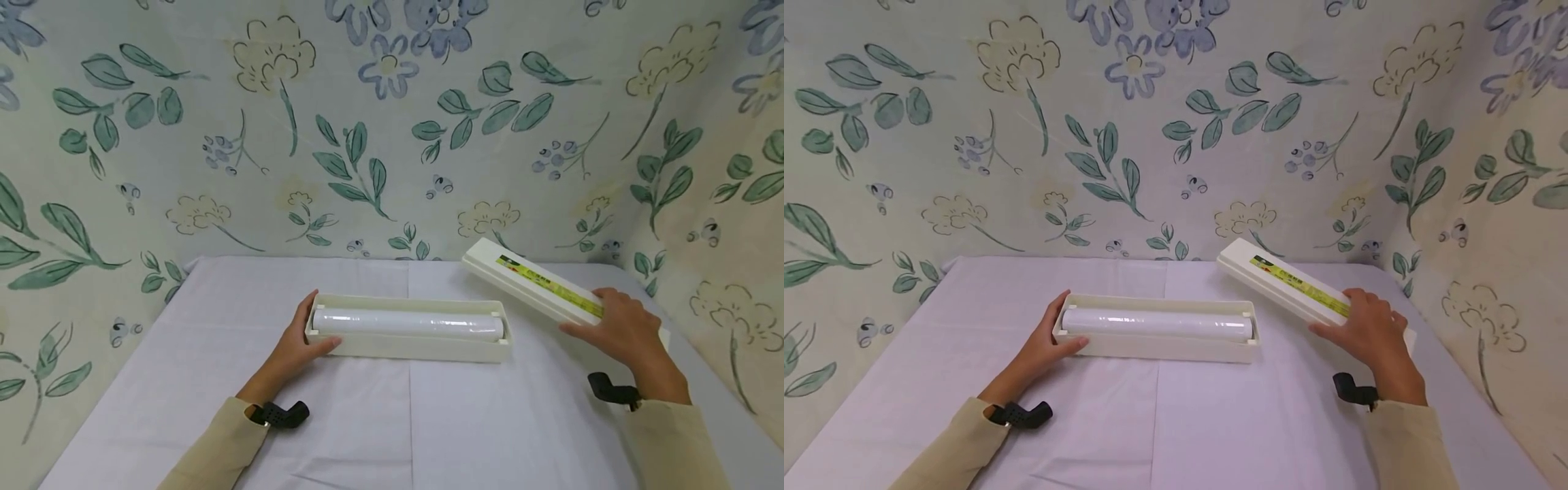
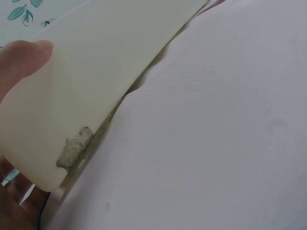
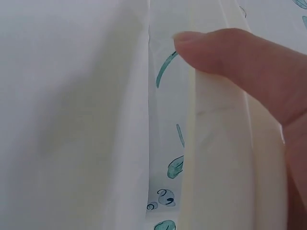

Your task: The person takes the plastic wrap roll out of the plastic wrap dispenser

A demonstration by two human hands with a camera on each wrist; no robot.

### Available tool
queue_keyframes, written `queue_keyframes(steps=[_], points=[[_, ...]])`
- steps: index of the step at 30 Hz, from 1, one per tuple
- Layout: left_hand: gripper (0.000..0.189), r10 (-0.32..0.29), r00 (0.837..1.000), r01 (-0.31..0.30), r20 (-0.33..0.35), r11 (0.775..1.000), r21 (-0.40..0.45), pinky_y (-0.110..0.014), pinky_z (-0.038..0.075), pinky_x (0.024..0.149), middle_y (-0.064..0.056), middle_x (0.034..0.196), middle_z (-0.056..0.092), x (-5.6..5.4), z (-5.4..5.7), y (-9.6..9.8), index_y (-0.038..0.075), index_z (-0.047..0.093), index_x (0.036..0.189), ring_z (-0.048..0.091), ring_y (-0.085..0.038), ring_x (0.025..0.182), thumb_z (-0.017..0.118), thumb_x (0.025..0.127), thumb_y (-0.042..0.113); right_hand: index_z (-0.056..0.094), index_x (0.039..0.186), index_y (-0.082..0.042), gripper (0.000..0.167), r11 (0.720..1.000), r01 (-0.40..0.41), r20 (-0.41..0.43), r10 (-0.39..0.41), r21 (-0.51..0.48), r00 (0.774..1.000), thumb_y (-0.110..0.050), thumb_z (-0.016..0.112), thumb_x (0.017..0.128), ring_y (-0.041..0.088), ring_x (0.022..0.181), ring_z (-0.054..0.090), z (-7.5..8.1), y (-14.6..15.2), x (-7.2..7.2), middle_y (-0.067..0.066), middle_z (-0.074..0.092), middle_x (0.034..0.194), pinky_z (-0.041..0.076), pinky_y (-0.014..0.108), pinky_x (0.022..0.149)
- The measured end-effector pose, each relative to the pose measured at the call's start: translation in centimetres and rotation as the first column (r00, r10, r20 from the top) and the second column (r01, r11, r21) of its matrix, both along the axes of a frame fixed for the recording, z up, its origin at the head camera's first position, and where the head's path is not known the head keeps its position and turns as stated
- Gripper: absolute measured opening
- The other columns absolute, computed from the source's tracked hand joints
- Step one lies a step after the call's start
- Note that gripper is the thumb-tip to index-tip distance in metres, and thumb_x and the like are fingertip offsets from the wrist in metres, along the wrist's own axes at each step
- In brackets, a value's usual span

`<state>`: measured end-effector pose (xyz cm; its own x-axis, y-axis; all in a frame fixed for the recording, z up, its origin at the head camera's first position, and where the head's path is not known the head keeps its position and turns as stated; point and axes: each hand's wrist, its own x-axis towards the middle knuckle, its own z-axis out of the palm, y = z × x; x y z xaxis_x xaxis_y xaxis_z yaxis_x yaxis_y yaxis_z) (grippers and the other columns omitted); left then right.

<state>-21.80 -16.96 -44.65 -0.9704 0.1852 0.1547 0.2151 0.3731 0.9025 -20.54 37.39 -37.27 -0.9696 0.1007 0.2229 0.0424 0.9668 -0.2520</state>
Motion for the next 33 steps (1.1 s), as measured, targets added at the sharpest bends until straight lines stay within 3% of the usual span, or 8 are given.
queue_keyframes(steps=[24, 33], points=[[0.103, -0.013, 1.000, 0.013, 0.008, 1.000, 0.001, -0.056, 0.038, 0.102, -0.009, 0.150, 0.033, 0.1, -0.1, -0.1, 0.025, 0.009, 0.155, 0.043, -0.032, 0.127, 0.079, 0.080, 0.035, 0.040, 0.131, 0.011, 0.115, 0.999, 0.045, 0.072, -0.047, 0.019, 0.996, -0.075, 0.071, 0.063, 0.041, 0.081, 0.049, -1.6, 1.4, -0.3, 0.033, 0.052, 0.104, 0.036, 0.052, 0.057], [0.102, -0.005, 1.000, 0.005, -0.012, 1.000, 0.004, -0.057, 0.038, 0.102, -0.009, 0.149, 0.035, 0.2, 0.1, 0.0, 0.021, 0.011, 0.155, 0.044, -0.032, 0.126, 0.079, 0.079, 0.033, 0.038, 0.132, 0.012, 0.114, 0.997, 0.079, 0.096, -0.078, -0.007, 0.992, -0.071, 0.074, 0.064, 0.044, 0.082, 0.048, -2.3, 1.8, -0.5, 0.034, 0.051, 0.106, 0.037, 0.061, 0.062]])
